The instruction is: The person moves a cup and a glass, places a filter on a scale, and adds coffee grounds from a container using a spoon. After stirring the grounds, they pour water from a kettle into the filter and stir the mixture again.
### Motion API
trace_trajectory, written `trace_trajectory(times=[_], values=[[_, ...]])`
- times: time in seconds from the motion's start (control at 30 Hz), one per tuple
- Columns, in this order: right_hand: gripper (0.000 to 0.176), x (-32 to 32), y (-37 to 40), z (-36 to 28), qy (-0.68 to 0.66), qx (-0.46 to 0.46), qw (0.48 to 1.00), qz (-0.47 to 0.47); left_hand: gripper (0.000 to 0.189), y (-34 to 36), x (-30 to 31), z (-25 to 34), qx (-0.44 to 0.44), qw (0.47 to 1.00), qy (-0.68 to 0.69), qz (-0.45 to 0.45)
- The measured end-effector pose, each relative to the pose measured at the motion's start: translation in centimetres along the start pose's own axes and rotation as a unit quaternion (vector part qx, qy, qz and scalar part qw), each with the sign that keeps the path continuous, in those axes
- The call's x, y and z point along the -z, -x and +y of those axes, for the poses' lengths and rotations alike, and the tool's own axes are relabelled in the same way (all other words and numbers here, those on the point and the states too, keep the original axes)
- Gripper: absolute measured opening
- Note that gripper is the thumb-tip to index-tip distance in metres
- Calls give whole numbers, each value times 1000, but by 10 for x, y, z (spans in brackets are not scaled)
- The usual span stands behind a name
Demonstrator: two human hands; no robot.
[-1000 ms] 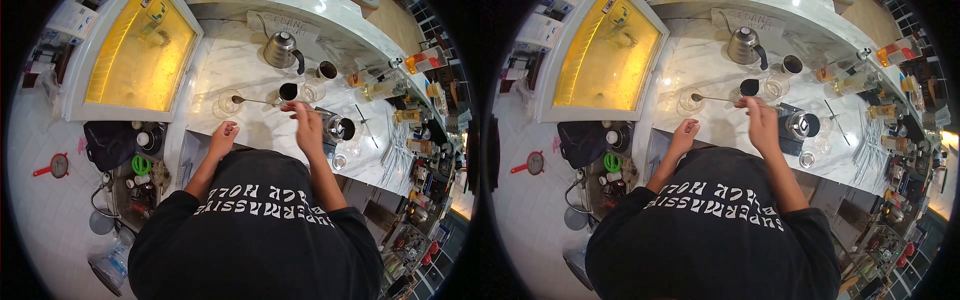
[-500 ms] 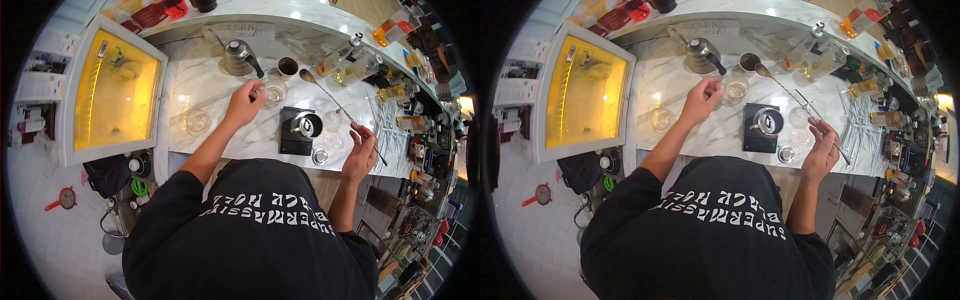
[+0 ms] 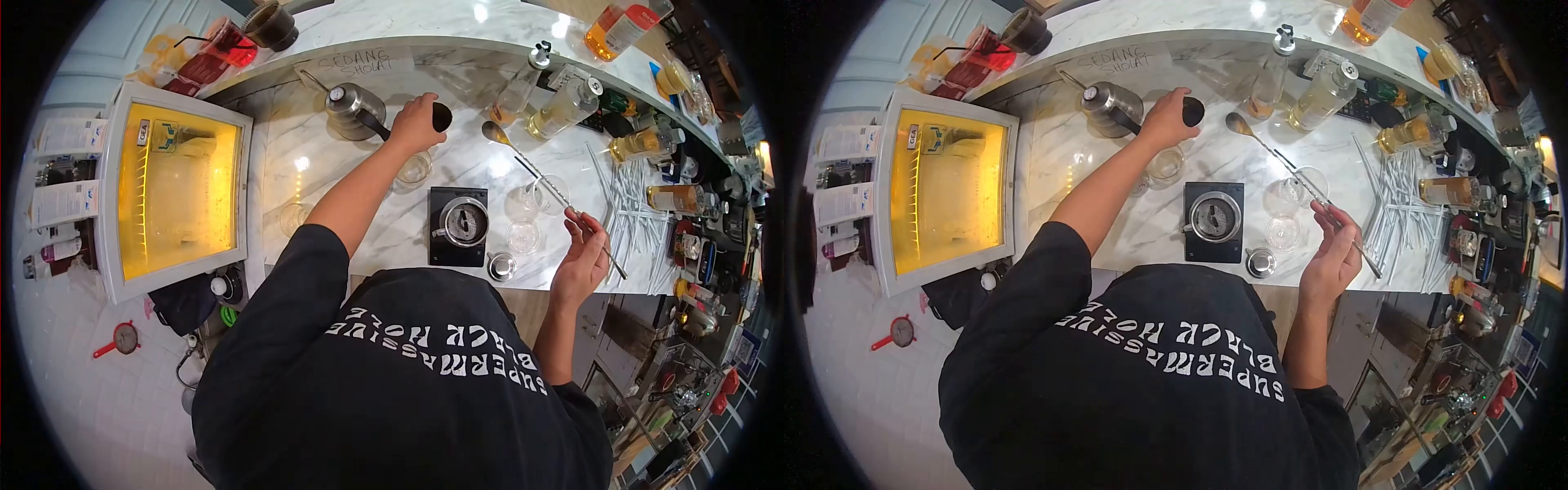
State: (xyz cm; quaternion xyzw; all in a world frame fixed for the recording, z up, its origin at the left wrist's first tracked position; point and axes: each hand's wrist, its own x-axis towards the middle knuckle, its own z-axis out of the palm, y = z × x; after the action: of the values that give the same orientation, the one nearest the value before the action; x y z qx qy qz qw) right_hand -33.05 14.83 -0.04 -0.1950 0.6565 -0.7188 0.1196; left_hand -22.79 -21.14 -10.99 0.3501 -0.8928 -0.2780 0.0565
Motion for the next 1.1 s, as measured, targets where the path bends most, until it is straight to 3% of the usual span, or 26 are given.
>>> trace_trajectory(times=[0.07,0.17,0.27,0.53,0.87,1.1], values=[[44,-1,-6,-1,-9,4,1000,-6,89,7,5,9,21,999,48,13],[45,-4,-11,-1,-24,33,999,-21,91,25,14,20,-40,989,97,101],[45,-10,-14,-4,-37,64,996,-52,90,53,42,46,-63,982,117,134],[45,-15,-2,-28,-61,97,986,-118,112,132,88,89,-123,943,177,252],[44,13,33,-69,-69,217,955,-190,117,199,84,105,-223,911,209,276],[37,27,56,-83,-6,263,950,-169,119,224,67,120,-253,897,242,269]])
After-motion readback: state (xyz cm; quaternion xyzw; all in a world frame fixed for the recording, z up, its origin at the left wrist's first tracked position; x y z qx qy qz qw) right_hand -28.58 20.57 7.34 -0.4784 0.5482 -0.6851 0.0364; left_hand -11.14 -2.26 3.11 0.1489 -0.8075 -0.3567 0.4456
